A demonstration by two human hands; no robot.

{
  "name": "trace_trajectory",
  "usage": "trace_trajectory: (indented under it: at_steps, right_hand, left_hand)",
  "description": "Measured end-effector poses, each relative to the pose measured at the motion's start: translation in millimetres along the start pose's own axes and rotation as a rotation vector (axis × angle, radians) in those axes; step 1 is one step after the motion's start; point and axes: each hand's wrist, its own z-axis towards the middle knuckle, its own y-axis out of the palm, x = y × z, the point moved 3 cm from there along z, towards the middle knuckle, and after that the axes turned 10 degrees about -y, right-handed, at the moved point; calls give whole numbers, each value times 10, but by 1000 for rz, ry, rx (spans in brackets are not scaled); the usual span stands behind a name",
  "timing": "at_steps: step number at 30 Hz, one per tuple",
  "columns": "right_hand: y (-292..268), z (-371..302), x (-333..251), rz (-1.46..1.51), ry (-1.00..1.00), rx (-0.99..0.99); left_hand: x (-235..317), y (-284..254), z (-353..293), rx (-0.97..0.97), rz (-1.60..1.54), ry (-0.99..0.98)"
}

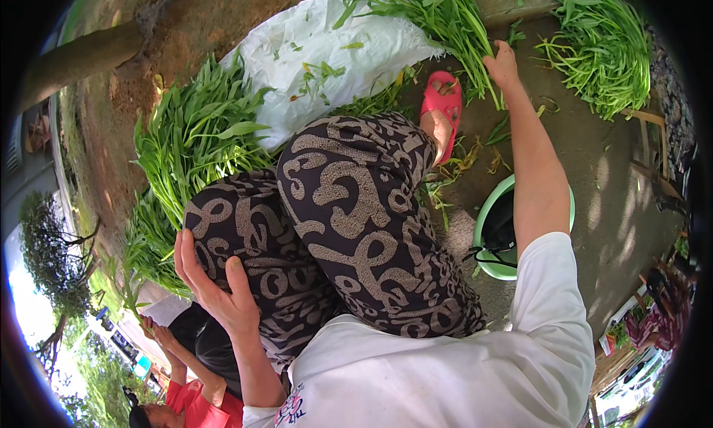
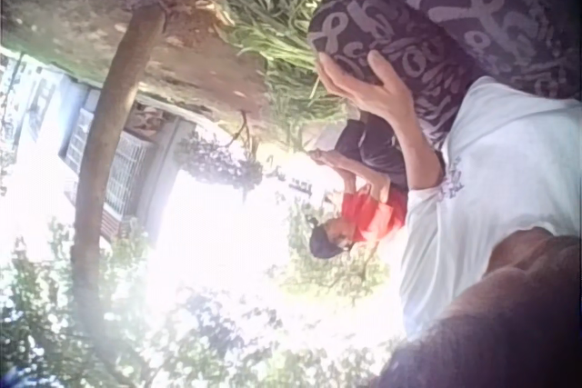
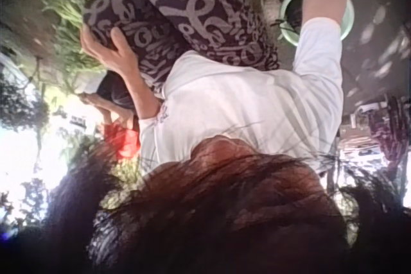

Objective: The person picks leaves from the stems of water spinach by hand.

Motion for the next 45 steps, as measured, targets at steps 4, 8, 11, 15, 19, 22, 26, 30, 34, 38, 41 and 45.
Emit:
trace_trajectory:
  at_steps: [4, 8, 11, 15, 19, 22, 26, 30, 34, 38, 41, 45]
  right_hand:
    - [35, 86, -40, 89, 58, -174]
    - [59, 184, 183, 112, 83, -351]
    - [-65, 174, -108, -73, 180, -351]
    - [-239, 124, -38, -111, 230, -73]
    - [-292, 14, -63, -93, 128, -36]
    - [-188, -50, 52, 16, -59, -71]
    - [8, -88, 41, 5, -23, -141]
    - [122, -9, 27, -9, 30, -185]
    - [155, 146, 125, 36, 78, -206]
    - [102, 225, 251, 290, 92, -191]
    - [99, 260, 260, 363, 103, -314]
    - [43, 263, 103, 256, 174, -554]
  left_hand:
    - [2, -18, -11, 7, 5, -18]
    - [9, -3, 19, -1, -8, -25]
    - [-20, -13, -50, 4, 2, -42]
    - [-7, -5, -13, -3, -9, -24]
    - [-18, -8, -29, 2, -7, -25]
    - [-18, -5, -19, -5, -15, -31]
    - [-21, -11, -17, -2, -6, -23]
    - [-14, -26, 6, -5, 15, -34]
    - [7, -46, 25, -15, 31, -52]
    - [-2, -37, 32, -24, 15, -82]
    - [20, -34, 40, -25, 37, -81]
    - [31, -22, 58, -33, 35, -80]
